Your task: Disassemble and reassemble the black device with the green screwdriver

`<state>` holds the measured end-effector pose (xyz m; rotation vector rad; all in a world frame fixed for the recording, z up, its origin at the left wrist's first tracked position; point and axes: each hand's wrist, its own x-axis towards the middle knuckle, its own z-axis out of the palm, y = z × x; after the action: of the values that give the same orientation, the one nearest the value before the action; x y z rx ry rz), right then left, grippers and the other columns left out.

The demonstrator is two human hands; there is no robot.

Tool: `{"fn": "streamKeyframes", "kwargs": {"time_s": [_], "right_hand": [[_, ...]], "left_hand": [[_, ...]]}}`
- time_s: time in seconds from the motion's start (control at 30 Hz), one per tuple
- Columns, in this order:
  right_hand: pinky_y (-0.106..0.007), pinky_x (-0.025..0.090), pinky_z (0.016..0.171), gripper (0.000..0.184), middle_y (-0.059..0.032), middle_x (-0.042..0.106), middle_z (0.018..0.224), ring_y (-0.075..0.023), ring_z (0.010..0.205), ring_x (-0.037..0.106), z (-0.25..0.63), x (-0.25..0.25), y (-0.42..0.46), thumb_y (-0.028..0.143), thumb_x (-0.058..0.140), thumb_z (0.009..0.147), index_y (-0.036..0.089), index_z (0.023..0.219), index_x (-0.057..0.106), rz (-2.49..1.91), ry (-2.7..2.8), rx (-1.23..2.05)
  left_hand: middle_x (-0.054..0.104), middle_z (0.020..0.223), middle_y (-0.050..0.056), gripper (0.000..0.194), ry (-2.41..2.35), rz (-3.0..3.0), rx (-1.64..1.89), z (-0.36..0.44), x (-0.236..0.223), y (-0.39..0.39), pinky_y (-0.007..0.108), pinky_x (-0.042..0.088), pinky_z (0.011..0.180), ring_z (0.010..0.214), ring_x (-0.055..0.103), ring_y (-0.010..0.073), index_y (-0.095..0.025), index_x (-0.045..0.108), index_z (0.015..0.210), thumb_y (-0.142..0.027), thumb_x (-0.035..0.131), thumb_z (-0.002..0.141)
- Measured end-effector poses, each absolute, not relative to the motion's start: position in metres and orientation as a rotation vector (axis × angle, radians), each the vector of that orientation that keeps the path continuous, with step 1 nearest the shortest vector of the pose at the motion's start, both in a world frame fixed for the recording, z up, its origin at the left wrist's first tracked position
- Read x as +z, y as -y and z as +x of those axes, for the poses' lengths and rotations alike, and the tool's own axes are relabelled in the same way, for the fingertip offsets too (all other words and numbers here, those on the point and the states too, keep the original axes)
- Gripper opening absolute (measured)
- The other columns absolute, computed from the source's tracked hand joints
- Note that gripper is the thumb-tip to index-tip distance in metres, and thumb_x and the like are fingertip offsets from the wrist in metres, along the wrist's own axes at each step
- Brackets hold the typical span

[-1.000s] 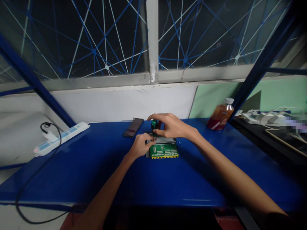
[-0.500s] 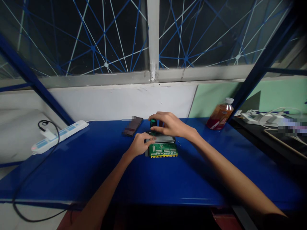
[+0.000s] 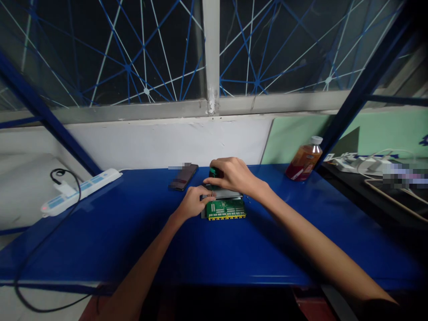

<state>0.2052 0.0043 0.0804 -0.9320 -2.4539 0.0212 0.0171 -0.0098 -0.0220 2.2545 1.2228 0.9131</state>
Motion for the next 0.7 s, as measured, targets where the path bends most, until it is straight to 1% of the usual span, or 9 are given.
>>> {"fn": "streamKeyframes", "kwargs": {"time_s": [0.17,0.3,0.33,0.4,0.47,0.5,0.53,0.6,0.7], "right_hand": [[-0.029,0.021,0.053,0.045,-0.0005,0.051,0.058,-0.0134,0.053,0.042,0.200,0.072,-0.005,0.063,0.051,0.086,0.019,0.085,0.058,-1.022,2.391,0.029],[-0.030,0.022,0.053,0.051,-0.0018,0.049,0.055,-0.0154,0.053,0.045,0.201,0.068,-0.008,0.067,0.041,0.089,0.019,0.080,0.058,-1.099,2.378,0.012],[-0.030,0.023,0.053,0.050,-0.0020,0.051,0.056,-0.0158,0.054,0.046,0.202,0.067,-0.009,0.065,0.040,0.090,0.019,0.084,0.058,-1.090,2.392,0.032],[-0.030,0.025,0.054,0.044,-0.0017,0.054,0.059,-0.0161,0.055,0.047,0.204,0.067,-0.010,0.059,0.040,0.092,0.019,0.100,0.055,-1.020,2.438,0.149],[-0.030,0.029,0.056,0.038,-0.0012,0.057,0.065,-0.0159,0.057,0.048,0.206,0.067,-0.011,0.049,0.044,0.093,0.019,0.115,0.047,-0.908,2.485,0.335],[-0.029,0.031,0.057,0.037,-0.0014,0.059,0.069,-0.0156,0.059,0.049,0.207,0.067,-0.012,0.045,0.047,0.091,0.019,0.118,0.045,-0.861,2.497,0.420],[-0.029,0.032,0.058,0.035,-0.0017,0.061,0.072,-0.0153,0.061,0.050,0.208,0.066,-0.013,0.042,0.050,0.090,0.020,0.116,0.044,-0.830,2.502,0.487],[-0.029,0.032,0.058,0.029,-0.0019,0.062,0.075,-0.0145,0.062,0.050,0.208,0.066,-0.014,0.039,0.053,0.088,0.020,0.108,0.047,-0.818,2.493,0.545],[-0.028,0.028,0.055,0.027,0.0009,0.057,0.065,-0.0135,0.057,0.046,0.205,0.065,-0.015,0.042,0.057,0.085,0.021,0.098,0.047,-0.879,2.459,0.493]], "left_hand": [[0.076,0.089,0.004,0.013,-1.219,2.208,0.894,0.017,-0.023,0.008,0.030,0.050,0.082,0.087,0.069,0.0206,-0.019,0.077,0.085,-0.023,0.064,0.083],[0.076,0.089,0.004,0.015,-1.226,2.257,0.876,0.017,-0.022,0.008,0.030,0.050,0.082,0.086,0.068,0.0214,-0.019,0.077,0.085,-0.026,0.063,0.084],[0.076,0.089,0.004,0.016,-1.227,2.262,0.879,0.017,-0.022,0.008,0.030,0.050,0.082,0.086,0.068,0.0214,-0.019,0.077,0.085,-0.027,0.063,0.085],[0.076,0.088,0.005,0.016,-1.237,2.252,0.883,0.017,-0.021,0.008,0.029,0.050,0.080,0.085,0.068,0.0211,-0.019,0.076,0.083,-0.027,0.063,0.084],[0.076,0.087,0.005,0.015,-1.252,2.236,0.886,0.017,-0.022,0.008,0.029,0.050,0.078,0.084,0.068,0.0210,-0.018,0.076,0.080,-0.027,0.064,0.083],[0.076,0.086,0.005,0.014,-1.255,2.235,0.886,0.016,-0.022,0.008,0.029,0.050,0.078,0.084,0.068,0.0210,-0.018,0.076,0.079,-0.026,0.064,0.083],[0.075,0.086,0.004,0.014,-1.253,2.238,0.888,0.016,-0.022,0.007,0.029,0.049,0.078,0.085,0.068,0.0210,-0.018,0.076,0.079,-0.026,0.065,0.083],[0.075,0.087,0.004,0.014,-1.242,2.246,0.891,0.016,-0.023,0.007,0.029,0.049,0.080,0.086,0.068,0.0210,-0.018,0.076,0.080,-0.025,0.064,0.083],[0.076,0.089,0.004,0.014,-1.232,2.244,0.896,0.016,-0.022,0.009,0.029,0.049,0.080,0.088,0.068,0.0211,-0.019,0.076,0.082,-0.025,0.063,0.084]]}}
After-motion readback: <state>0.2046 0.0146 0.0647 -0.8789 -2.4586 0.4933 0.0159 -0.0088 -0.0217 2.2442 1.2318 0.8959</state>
